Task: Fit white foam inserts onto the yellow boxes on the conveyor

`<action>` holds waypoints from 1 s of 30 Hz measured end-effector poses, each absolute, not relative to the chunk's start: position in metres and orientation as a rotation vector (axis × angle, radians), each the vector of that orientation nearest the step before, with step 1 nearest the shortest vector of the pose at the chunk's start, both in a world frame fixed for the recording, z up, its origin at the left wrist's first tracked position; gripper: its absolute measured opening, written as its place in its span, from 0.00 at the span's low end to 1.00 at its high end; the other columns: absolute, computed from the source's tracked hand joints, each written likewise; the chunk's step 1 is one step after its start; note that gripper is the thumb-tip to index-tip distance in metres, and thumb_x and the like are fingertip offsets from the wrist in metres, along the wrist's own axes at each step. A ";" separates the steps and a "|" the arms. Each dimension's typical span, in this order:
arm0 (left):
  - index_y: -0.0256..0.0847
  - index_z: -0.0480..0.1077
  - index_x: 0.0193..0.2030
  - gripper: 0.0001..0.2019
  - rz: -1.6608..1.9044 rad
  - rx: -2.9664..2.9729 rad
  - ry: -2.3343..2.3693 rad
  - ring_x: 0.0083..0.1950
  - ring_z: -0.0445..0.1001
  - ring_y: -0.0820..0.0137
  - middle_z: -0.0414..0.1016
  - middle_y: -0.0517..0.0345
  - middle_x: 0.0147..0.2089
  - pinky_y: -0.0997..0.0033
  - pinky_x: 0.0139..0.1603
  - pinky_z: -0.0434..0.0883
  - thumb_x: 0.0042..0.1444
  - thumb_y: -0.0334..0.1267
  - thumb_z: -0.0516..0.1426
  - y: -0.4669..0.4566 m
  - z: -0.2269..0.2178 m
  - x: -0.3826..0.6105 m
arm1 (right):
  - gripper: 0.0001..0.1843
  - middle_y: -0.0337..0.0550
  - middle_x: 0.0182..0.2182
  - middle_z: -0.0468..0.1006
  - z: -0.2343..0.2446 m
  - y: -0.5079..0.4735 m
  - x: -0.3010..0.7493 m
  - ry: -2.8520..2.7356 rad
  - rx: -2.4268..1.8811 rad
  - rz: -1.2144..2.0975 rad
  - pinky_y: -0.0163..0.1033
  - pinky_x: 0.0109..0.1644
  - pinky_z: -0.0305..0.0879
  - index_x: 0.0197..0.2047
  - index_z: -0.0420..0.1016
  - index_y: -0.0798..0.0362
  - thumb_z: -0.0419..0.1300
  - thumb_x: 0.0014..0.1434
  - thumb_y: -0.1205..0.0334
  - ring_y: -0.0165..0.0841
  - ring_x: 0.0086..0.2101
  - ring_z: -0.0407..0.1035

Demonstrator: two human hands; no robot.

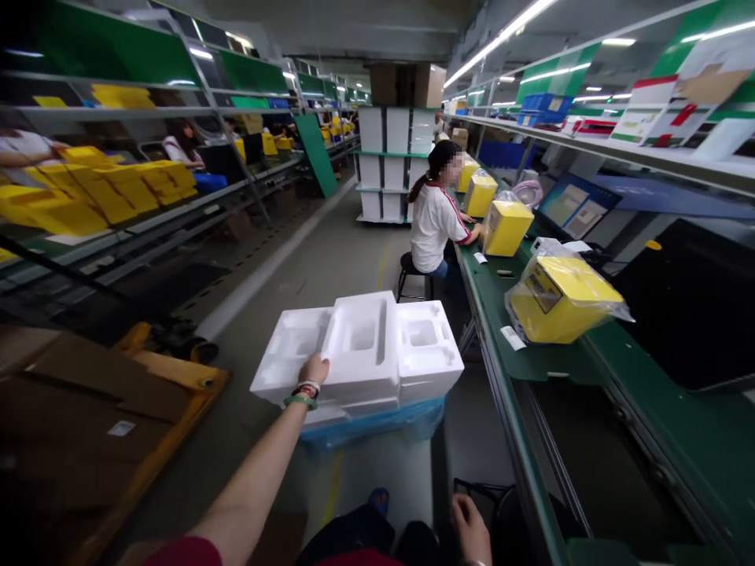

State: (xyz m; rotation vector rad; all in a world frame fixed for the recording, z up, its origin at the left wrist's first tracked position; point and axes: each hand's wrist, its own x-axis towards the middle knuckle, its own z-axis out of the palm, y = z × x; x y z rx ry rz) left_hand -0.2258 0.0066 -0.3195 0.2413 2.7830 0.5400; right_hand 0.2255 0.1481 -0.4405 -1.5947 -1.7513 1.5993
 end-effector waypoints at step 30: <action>0.37 0.73 0.45 0.14 0.169 1.157 2.727 0.52 0.72 0.57 0.77 0.44 0.48 0.47 0.66 0.53 0.57 0.26 0.49 0.037 -0.361 -0.162 | 0.26 0.49 0.46 0.73 -0.280 0.180 0.153 -2.748 -0.867 0.455 0.54 0.55 0.60 0.58 0.68 0.48 0.58 0.55 0.55 0.44 0.47 0.68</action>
